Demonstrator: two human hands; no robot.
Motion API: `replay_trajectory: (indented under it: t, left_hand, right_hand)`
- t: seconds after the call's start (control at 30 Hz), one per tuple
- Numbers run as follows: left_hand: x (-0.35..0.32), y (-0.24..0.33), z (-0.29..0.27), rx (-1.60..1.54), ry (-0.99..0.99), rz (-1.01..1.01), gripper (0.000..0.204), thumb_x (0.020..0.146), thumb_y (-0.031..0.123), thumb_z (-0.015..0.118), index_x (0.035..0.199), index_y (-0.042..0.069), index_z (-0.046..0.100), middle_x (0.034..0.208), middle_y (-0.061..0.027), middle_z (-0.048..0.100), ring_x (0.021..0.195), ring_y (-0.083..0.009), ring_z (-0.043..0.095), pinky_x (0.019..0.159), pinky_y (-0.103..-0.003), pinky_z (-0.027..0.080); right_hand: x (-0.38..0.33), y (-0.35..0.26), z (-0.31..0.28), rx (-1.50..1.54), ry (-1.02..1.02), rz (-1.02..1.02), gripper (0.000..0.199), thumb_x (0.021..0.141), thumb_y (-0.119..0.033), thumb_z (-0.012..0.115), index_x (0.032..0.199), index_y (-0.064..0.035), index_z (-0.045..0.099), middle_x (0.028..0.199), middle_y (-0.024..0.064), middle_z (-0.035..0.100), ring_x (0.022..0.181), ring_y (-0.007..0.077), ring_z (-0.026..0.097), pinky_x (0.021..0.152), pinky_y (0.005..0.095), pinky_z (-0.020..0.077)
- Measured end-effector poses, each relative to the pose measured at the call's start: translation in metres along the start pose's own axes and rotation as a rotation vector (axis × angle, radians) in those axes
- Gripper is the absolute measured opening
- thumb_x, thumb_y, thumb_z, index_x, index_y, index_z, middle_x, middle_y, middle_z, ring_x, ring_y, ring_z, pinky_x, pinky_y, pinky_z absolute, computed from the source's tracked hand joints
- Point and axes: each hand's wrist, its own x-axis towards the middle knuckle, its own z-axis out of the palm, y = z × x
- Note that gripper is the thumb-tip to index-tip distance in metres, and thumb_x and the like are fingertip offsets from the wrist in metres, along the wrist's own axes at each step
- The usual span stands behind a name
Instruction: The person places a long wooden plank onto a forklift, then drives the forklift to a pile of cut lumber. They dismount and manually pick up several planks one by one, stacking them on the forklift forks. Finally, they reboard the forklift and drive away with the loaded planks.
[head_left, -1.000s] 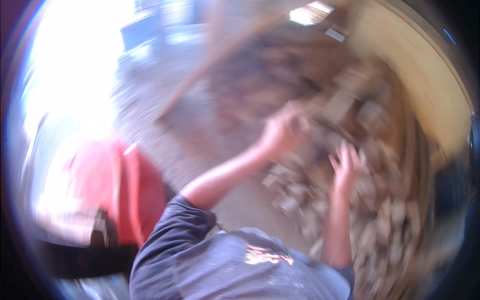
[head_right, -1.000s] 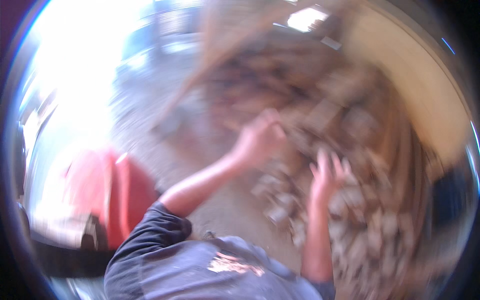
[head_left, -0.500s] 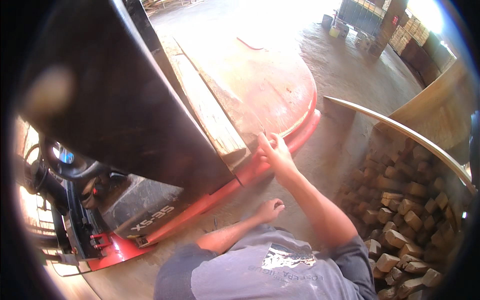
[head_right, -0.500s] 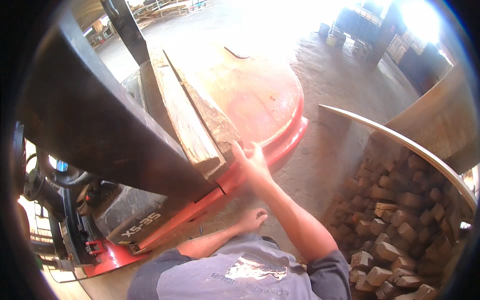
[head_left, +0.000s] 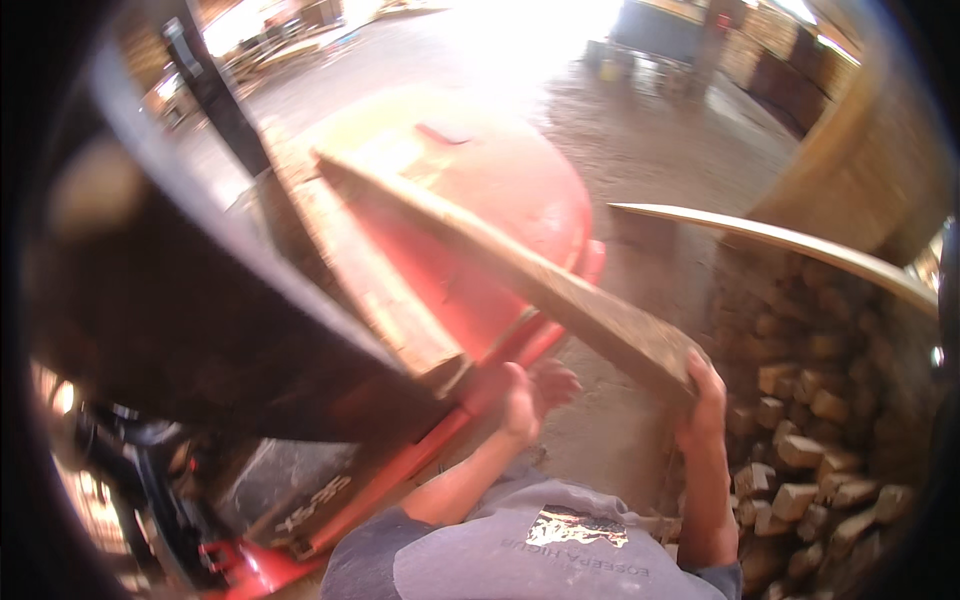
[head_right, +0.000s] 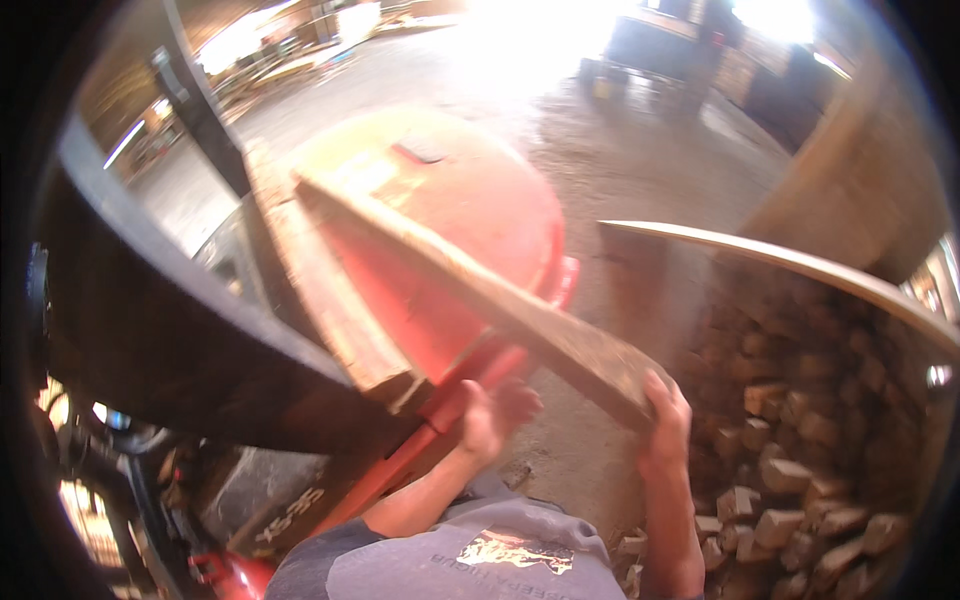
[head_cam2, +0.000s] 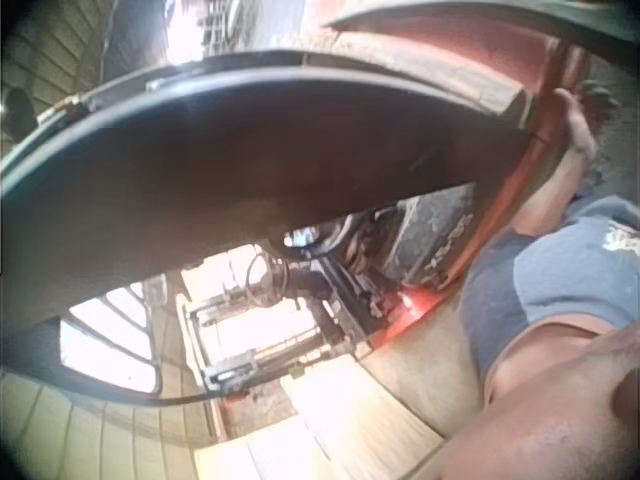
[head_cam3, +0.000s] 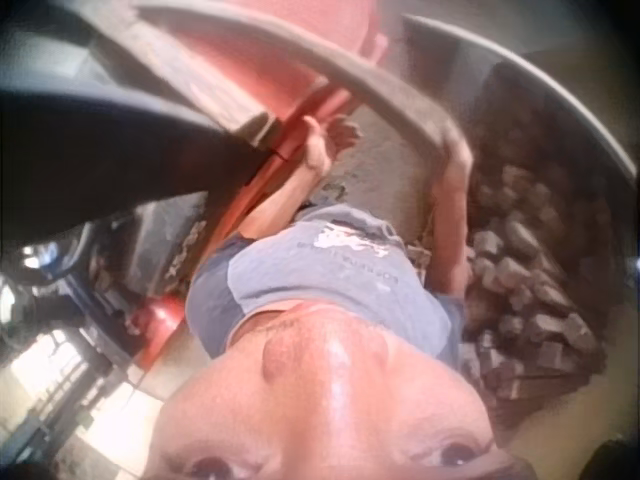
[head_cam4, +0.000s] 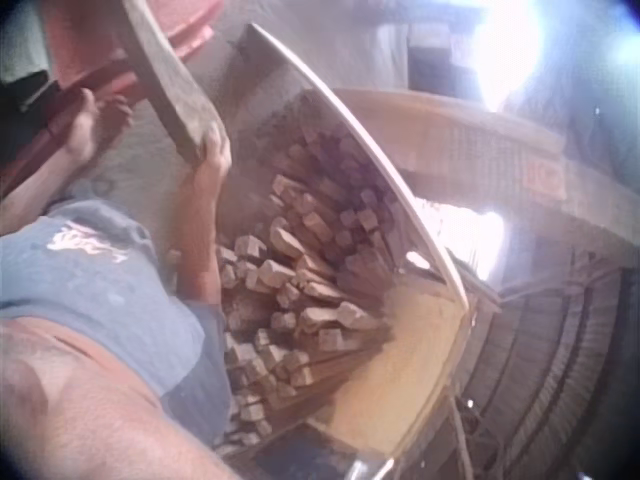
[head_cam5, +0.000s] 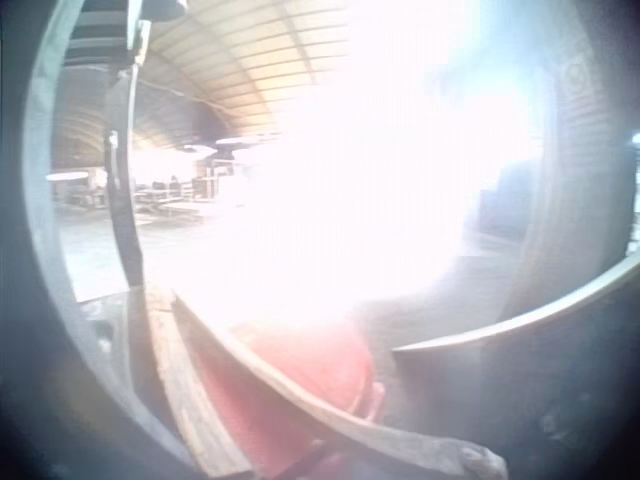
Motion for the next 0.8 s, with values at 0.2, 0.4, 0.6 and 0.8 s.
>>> replay_trajectory:
  t: [0.2,0.4,0.6,0.8]
  left_hand:
    - [-0.006,0.016,0.120,-0.387,-0.177,0.284,0.084,0.112,0.077,0.046,0.153,0.005,0.056,0.157,-0.0098,0.060,0.144,-0.0293,0.055,0.114,-0.053,0.049]
    - [-0.047,-0.072,0.258,0.341,-0.133,-0.046,0.050,0.112,0.031,0.075,0.148,-0.001,0.059,0.133,-0.0098,0.068,0.117,-0.0248,0.067,0.107,-0.042,0.054]
    - [-0.121,-0.157,0.390,0.284,-0.802,0.028,0.065,0.106,0.018,0.080,0.161,0.004,0.047,0.145,-0.0106,0.063,0.130,-0.0222,0.062,0.112,-0.041,0.052]
    - [-0.221,-0.269,0.573,0.416,-1.298,0.000,0.076,0.097,0.025,0.087,0.152,-0.003,0.043,0.135,-0.0188,0.066,0.114,-0.0261,0.071,0.095,-0.041,0.061]
  right_hand:
    - [-0.188,-0.003,-0.199,0.078,0.259,-0.284,0.050,0.097,-0.034,0.077,0.134,-0.0018,0.067,0.120,0.0075,0.072,0.110,0.0192,0.070,0.098,0.0356,0.0573]
    - [-0.384,0.133,-0.287,0.102,0.512,-0.405,0.076,0.094,-0.034,0.091,0.155,-0.0033,0.058,0.147,0.0108,0.063,0.134,0.0209,0.060,0.114,0.0369,0.0502]
    - [-0.445,0.236,-0.248,-0.153,0.576,-0.384,0.109,0.086,-0.019,0.101,0.173,0.0014,0.040,0.178,0.0154,0.042,0.161,0.0243,0.042,0.133,0.0416,0.0339]
    - [-0.392,0.231,-0.239,0.461,0.651,-0.607,0.083,0.094,-0.010,0.089,0.165,0.0013,0.049,0.159,0.0164,0.064,0.143,0.0260,0.063,0.118,0.0446,0.0519]
